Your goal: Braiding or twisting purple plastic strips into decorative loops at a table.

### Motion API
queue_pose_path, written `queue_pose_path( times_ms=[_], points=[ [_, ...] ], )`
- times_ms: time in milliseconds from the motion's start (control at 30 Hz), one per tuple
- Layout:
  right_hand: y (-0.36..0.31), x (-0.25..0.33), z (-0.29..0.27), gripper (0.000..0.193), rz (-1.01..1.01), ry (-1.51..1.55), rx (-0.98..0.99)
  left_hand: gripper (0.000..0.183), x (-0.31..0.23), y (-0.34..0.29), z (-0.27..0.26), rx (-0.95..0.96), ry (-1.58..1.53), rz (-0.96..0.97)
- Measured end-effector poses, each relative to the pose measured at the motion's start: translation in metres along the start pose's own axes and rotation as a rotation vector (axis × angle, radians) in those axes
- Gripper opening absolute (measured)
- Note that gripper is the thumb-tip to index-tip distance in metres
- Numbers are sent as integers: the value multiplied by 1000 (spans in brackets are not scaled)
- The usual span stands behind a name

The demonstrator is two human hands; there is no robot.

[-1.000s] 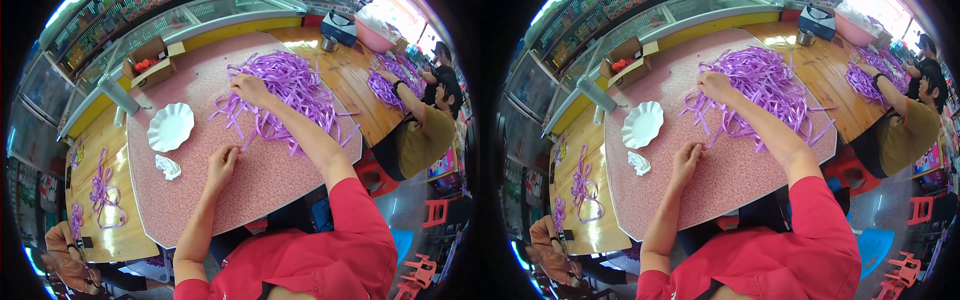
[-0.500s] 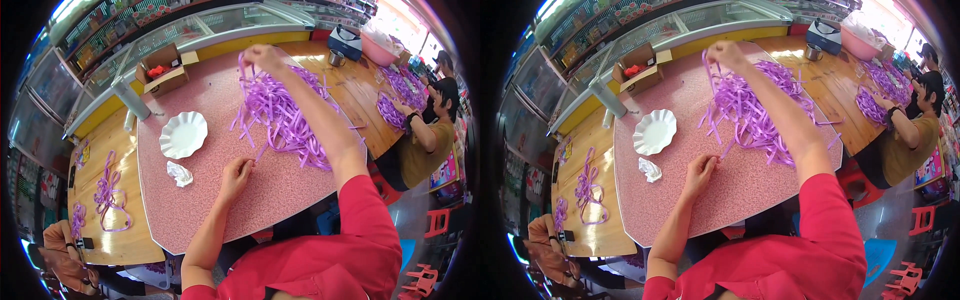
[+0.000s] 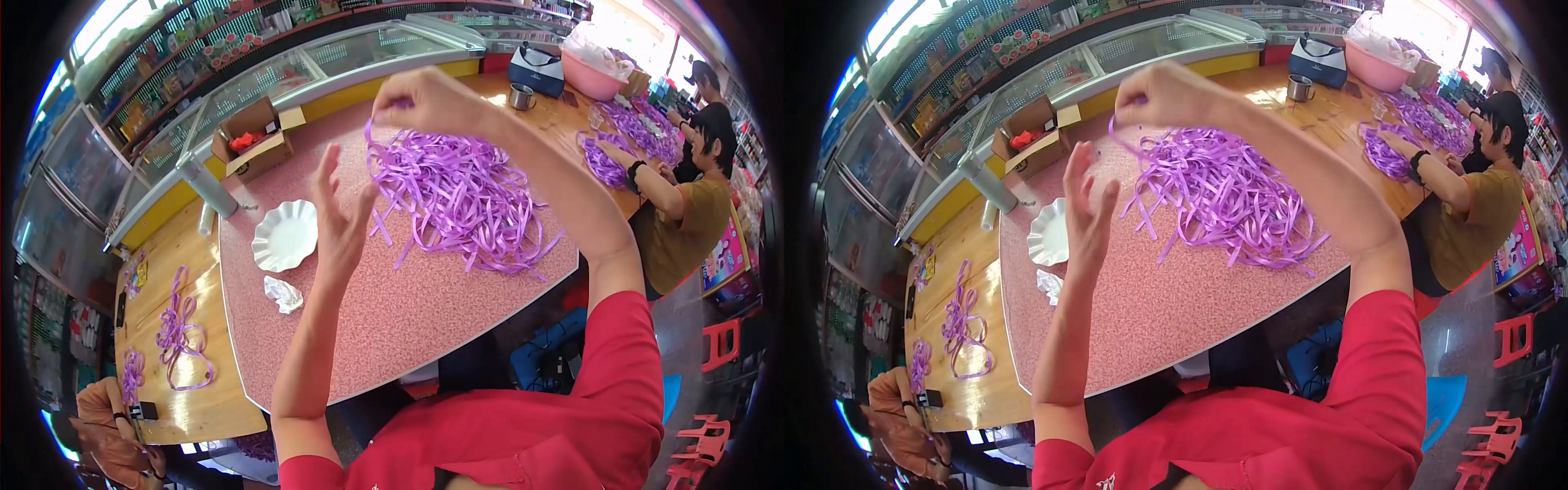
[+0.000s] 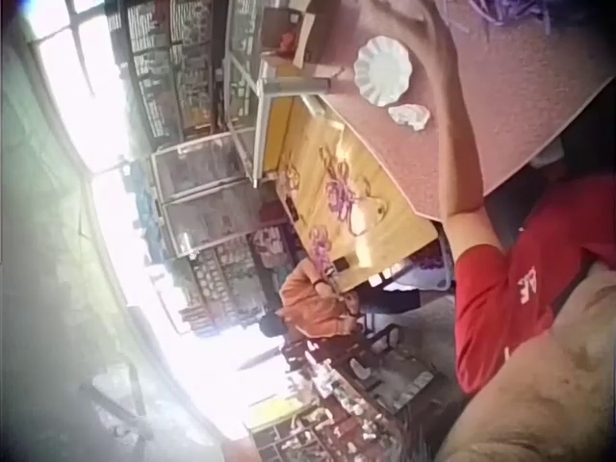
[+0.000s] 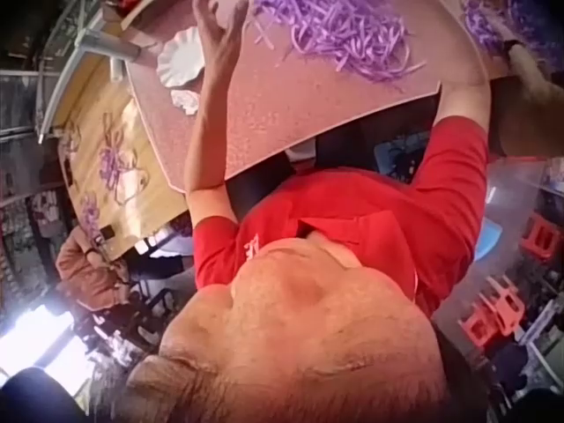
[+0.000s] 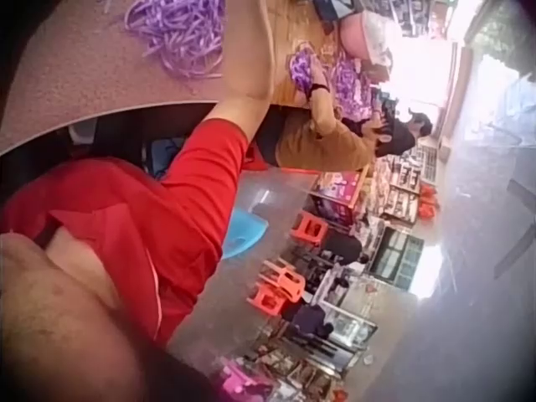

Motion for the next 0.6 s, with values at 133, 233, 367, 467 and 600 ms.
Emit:
queue_pose_path(
  times_ms=[133,233,367,467,600],
  points=[
    [-22,2,41,19,17,40,110,41,21,-18,49,270,-1017,-261],
    [-50,-27,64,16,68,121,191,33,45,-73,62,368,-1235,-544],
    [-93,-56,89,16,159,316,273,27,72,-128,41,409,-1140,-662],
    [-121,-73,116,15,251,516,367,23,86,-157,21,462,-988,-786],
    [-135,-107,148,16,305,639,272,19,99,-177,8,423,-987,-815]
  ],
)
Point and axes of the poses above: each hand's wrist, its own y-axis towards the middle knuckle, its own z-axis out of the palm, x = y × z, the point moved 8 cm from there along y, towards the middle knuckle, and after that the axes turned 15 degrees about x, right-handed, at the moved point
